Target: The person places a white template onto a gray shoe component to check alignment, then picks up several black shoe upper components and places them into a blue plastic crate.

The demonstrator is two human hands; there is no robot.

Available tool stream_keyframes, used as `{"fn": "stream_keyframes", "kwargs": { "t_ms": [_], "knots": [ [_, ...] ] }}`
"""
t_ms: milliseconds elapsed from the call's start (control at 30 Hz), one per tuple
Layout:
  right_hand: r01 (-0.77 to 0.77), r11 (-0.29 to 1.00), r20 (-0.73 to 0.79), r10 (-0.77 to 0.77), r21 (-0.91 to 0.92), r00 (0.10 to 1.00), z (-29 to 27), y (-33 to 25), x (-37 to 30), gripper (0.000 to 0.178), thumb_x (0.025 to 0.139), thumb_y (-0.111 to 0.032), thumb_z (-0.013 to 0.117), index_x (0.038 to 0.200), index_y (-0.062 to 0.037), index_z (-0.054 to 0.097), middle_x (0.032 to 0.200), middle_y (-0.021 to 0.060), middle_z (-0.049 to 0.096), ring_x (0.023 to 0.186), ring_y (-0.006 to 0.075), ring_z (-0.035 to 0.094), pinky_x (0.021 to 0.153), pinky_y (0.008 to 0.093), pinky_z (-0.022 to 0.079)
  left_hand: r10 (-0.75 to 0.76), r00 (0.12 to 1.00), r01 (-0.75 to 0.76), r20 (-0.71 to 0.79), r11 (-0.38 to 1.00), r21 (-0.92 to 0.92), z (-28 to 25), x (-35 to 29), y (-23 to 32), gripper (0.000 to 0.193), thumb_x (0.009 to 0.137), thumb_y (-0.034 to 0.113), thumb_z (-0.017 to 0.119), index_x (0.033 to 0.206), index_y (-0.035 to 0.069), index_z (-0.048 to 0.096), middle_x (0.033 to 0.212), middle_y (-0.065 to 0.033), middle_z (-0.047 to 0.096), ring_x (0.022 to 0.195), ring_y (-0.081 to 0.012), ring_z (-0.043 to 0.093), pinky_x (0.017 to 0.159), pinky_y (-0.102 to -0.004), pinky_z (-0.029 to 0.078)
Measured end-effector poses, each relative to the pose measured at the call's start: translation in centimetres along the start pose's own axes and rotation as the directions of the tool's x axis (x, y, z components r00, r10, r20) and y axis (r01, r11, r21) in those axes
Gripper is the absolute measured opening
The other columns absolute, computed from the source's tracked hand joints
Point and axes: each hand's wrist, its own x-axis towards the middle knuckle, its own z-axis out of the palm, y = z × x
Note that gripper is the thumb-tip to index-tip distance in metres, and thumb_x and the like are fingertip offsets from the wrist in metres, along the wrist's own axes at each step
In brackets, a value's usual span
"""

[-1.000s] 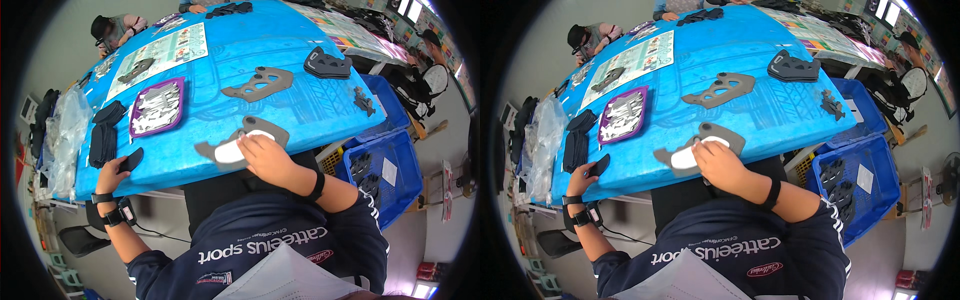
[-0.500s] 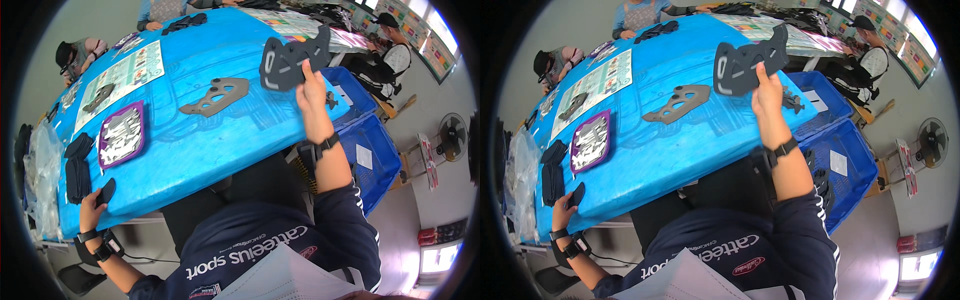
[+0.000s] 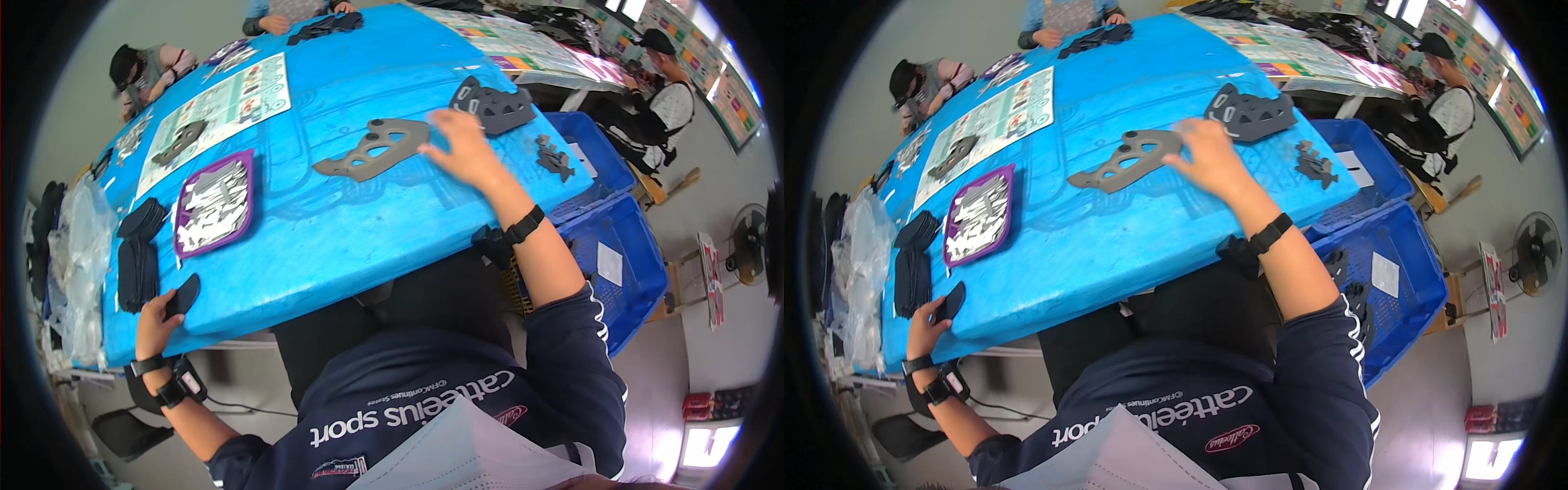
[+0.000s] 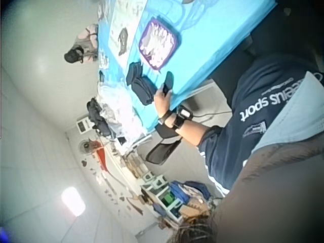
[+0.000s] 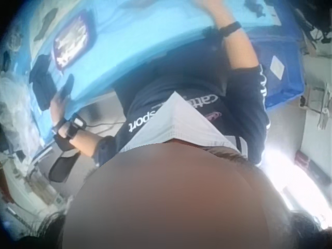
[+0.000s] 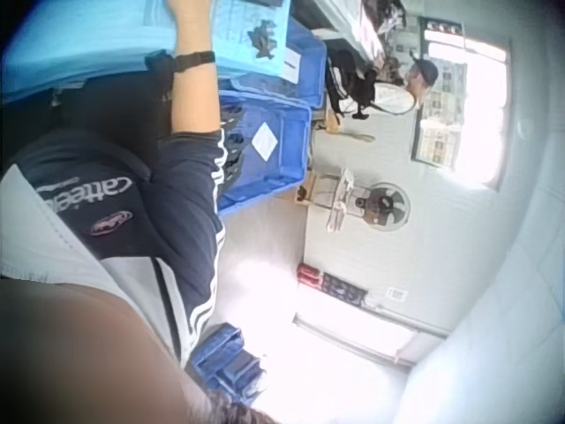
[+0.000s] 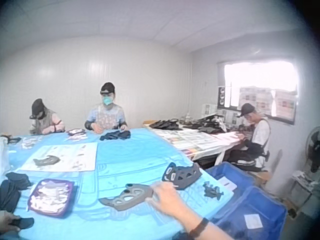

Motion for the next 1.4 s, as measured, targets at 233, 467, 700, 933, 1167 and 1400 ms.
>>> {"fn": "stream_keyframes", "kwargs": {
  "t_ms": [233,467,700,933,1167,1400],
  "knots": [
    [-0.12,0.992,0.513,0.12,-0.033,0.85,3.5,-4.0,5.3,0.125,0.06,-0.059,0.082,0.152,-0.0058,0.015,0.152,0.0294,0.023,0.14,0.0457,0.024,0.114,0.0505,0.025,-0.08,0.996,0.082,0.039,0.996,-0.035,-0.5,0.2,0.9,0.062,0.064,0.002,0.08,0.123,0.01,0.063,0.112,-0.0109,0.064,0.096,-0.0224,0.059,0.086,-0.0357,0.052],
    [-0.208,0.93,0.655,-0.044,0.302,0.754,2.8,-1.2,6.2,0.134,0.055,-0.044,0.089,0.15,0.0046,0.009,0.145,0.033,0.032,0.136,0.0402,0.034,0.113,0.0389,0.029,0.117,0.989,-0.122,-0.087,0.991,-0.063,-0.9,-0.3,0.5,0.057,0.065,0.009,0.084,0.118,0.006,0.062,0.119,-0.0054,0.064,0.104,-0.0206,0.058,0.09,-0.0331,0.045],
    [-0.135,0.882,0.387,-0.058,0.452,0.92,0.2,-5.5,0.1,0.114,0.064,-0.016,0.087,0.152,-0.0022,0.016,0.14,0.024,0.041,0.126,0.037,0.045,0.109,0.0393,0.034,0.147,0.933,-0.213,-0.328,0.961,-0.177,-2.5,-1.3,3.1,0.057,0.071,0.012,0.081,0.123,0.004,0.06,0.111,-0.0062,0.063,0.103,-0.0179,0.058,0.092,-0.0304,0.043],
    [-0.545,0.307,0.485,0.252,0.78,0.837,-0.6,-5.2,-3.4,0.082,0.079,0.006,0.07,0.149,-0.0014,0.029,0.133,0.0126,0.051,0.103,0.0134,0.057,0.088,0.0251,0.049,0.129,0.981,-0.119,-0.142,0.99,0.073,-3.3,-0.3,3.9,0.061,0.067,0.01,0.082,0.124,0.006,0.061,0.113,-0.0096,0.064,0.101,-0.0238,0.059,0.089,-0.033,0.046],
    [-0.508,0.257,0.393,0.389,0.822,0.833,0.5,-4.7,-5.0,0.055,0.091,0.0,0.058,0.143,-0.0003,0.041,0.123,0.01,0.058,0.095,0.01,0.057,0.077,0.0235,0.048,0.365,0.907,-0.318,-0.21,0.921,0.226,-2.4,3.4,7.8,0.052,0.069,0.013,0.081,0.117,0.005,0.064,0.114,-0.014,0.064,0.107,-0.0322,0.06,0.093,-0.0394,0.047],
    [-0.473,0.202,0.345,0.457,0.857,0.82,0.1,-5.1,-5.3,0.045,0.096,-0.006,0.053,0.14,-0.0007,0.045,0.116,0.0071,0.062,0.09,0.0082,0.057,0.075,0.0227,0.047,0.387,0.914,-0.363,-0.127,0.915,0.175,2.6,14.9,13.7,0.036,0.086,0.009,0.067,0.121,0.006,0.062,0.112,-0.0142,0.064,0.089,-0.0265,0.066,0.079,-0.0349,0.052]
  ]
}}
